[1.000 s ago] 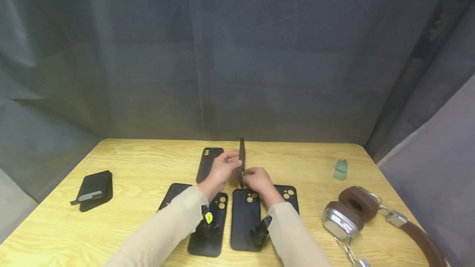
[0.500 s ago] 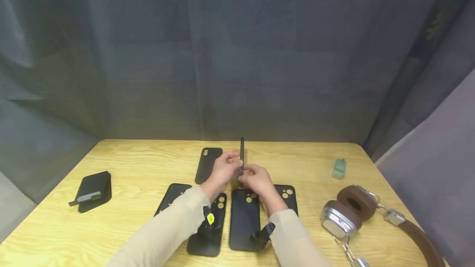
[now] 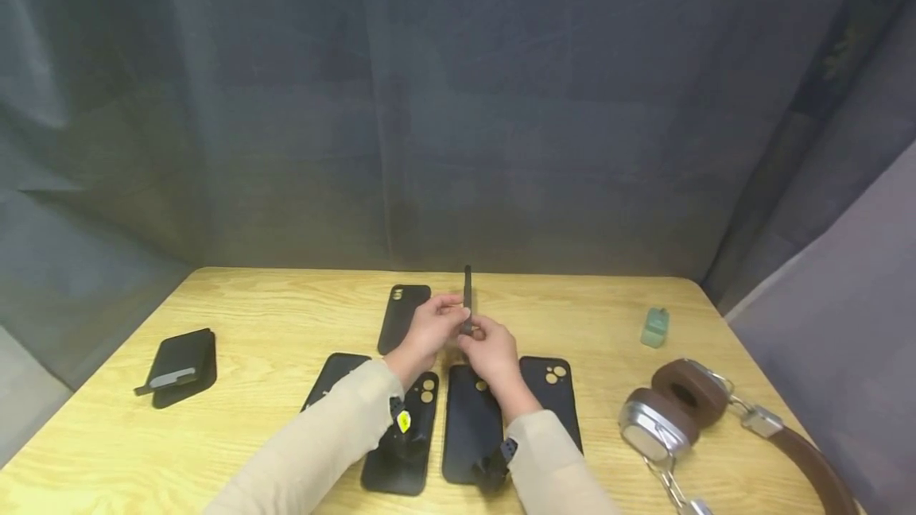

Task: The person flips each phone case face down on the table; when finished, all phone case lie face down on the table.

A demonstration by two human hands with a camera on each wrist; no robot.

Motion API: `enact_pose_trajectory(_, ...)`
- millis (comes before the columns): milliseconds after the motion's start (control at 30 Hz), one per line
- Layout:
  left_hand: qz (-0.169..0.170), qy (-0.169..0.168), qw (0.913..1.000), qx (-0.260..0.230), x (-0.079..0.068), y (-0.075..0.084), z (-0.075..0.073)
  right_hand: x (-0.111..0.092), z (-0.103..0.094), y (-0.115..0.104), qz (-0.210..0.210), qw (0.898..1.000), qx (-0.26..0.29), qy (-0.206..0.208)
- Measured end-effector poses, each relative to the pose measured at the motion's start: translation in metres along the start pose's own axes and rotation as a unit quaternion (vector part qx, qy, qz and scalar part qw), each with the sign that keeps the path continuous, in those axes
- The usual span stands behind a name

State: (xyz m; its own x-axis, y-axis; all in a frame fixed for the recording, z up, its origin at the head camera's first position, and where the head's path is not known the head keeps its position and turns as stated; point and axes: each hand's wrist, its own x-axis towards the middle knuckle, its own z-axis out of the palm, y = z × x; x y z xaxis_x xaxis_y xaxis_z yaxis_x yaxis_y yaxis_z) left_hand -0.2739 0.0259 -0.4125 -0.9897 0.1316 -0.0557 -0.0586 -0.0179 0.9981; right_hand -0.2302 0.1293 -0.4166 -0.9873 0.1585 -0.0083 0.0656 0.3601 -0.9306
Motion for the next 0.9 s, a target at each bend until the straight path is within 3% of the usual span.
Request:
enact_pose_trajectory(200,-0.01,-0.002,0.9999,-0.013,-0.002,-0.004,-0.005,0.0,0.001,0.0,0.01,0.999,0.01,0.046)
enact_pose_trajectory(367,-0.011,0.003,0.9999,-0.008,-0.004,-0.008,-0.007,-0.001,0.0,-0.001,0.041,0.994,0.086,0.057)
enact_pose_trajectory(600,-0.019,0.019,0.9993,0.027,-0.005,-0.012,-0.009,-0.002,-0.002,-0.005,0.069,0.977,0.195,0.06)
enact_pose_trajectory(767,-0.04,0.011,0.9991,-0.009,-0.005,-0.013,-0.009,-0.001,-0.002,-0.004,0.077,0.961,0.26,0.053)
enact_pose_trajectory(900,-0.046,0.004,0.9981,-0.041,-0.006,-0.011,-0.009,-0.003,-0.003,-0.005,0.082,0.957,0.273,0.05)
